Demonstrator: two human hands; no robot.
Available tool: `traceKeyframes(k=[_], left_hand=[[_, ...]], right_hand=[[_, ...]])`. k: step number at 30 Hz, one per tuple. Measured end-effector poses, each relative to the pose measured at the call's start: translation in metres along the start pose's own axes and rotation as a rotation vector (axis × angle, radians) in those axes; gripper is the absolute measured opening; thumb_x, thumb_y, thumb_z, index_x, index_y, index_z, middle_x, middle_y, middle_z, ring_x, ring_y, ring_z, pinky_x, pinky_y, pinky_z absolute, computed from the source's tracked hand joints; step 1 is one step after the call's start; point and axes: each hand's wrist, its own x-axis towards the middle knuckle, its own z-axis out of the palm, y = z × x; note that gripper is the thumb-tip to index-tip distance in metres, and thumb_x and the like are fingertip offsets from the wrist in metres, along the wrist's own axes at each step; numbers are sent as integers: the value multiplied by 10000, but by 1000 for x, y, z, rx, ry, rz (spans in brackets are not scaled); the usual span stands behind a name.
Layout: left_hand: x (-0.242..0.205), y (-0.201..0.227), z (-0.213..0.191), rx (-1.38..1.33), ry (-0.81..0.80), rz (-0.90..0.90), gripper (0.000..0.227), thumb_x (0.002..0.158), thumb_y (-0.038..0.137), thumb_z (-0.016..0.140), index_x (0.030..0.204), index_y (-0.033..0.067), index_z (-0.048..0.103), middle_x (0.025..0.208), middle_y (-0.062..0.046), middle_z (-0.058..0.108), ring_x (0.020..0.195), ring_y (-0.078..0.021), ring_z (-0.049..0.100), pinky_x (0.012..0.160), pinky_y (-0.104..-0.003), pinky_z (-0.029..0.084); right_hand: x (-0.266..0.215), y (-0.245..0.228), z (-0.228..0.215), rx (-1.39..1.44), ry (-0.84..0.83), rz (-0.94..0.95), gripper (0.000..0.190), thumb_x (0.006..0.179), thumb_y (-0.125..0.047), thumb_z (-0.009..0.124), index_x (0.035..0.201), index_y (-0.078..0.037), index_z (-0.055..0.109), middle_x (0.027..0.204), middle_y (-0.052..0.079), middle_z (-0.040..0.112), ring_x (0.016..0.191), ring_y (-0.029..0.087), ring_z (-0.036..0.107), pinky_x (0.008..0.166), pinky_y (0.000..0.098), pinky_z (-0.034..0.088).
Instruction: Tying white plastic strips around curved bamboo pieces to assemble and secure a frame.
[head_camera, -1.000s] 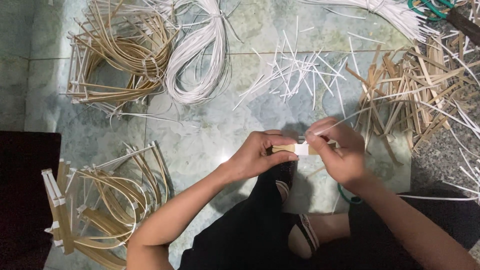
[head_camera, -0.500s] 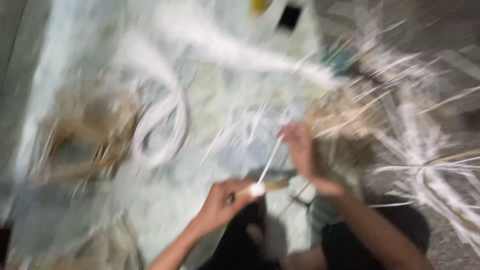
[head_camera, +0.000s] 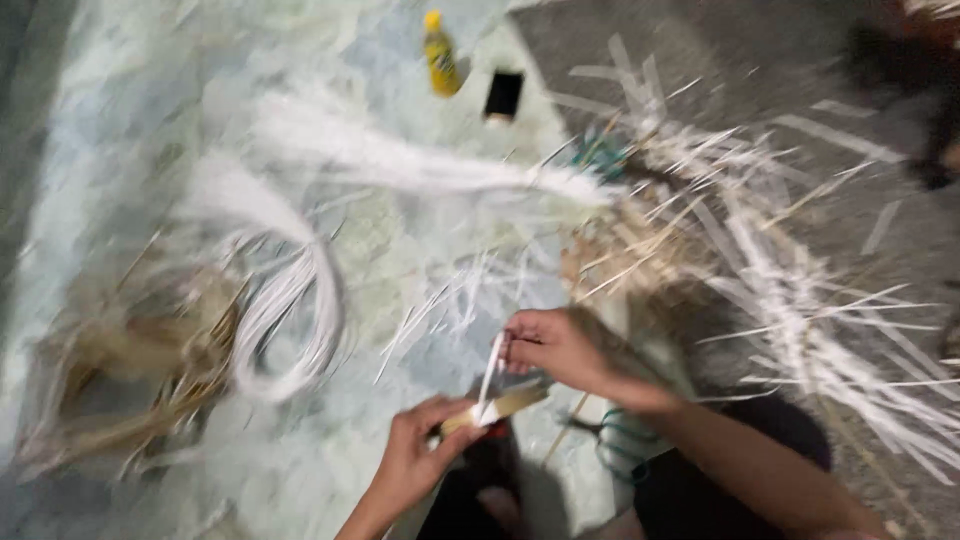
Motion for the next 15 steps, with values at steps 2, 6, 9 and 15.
traceKeyframes(k=[2,6,9,15], left_hand=[[1,13,-1,12,-17,-68,274,847,128,790,1108,44,788,846,-66,714,749,-134,645,698,-290,511],[1,12,-3,-39,-42,19,277,892,135,773,1158,58,758,970,-71,734,855,-145,673,777,-296,529],[-2,17,-1,-57,-22,17,288,885,173,797,1144,55,748,990,-70,733,868,-137,684,771,-290,535],[-4,15,0,-85,-30,13,284,904,149,801,1162,40,750,972,-72,717,860,-124,657,756,-286,524]], right_hand=[[-11,-12,11,67,-96,13,113,951,-11,673,1053,24,708,919,56,744,828,121,703,757,282,583],[-23,-47,32,-43,-218,16,143,909,-19,687,1046,-5,723,955,50,763,899,98,720,807,256,591],[-20,-82,41,-363,-194,150,153,888,-111,724,1018,-45,768,888,50,800,781,112,725,699,287,571],[-17,-113,41,-708,-212,204,260,953,-246,603,1100,-62,711,897,66,785,801,142,747,705,300,579]])
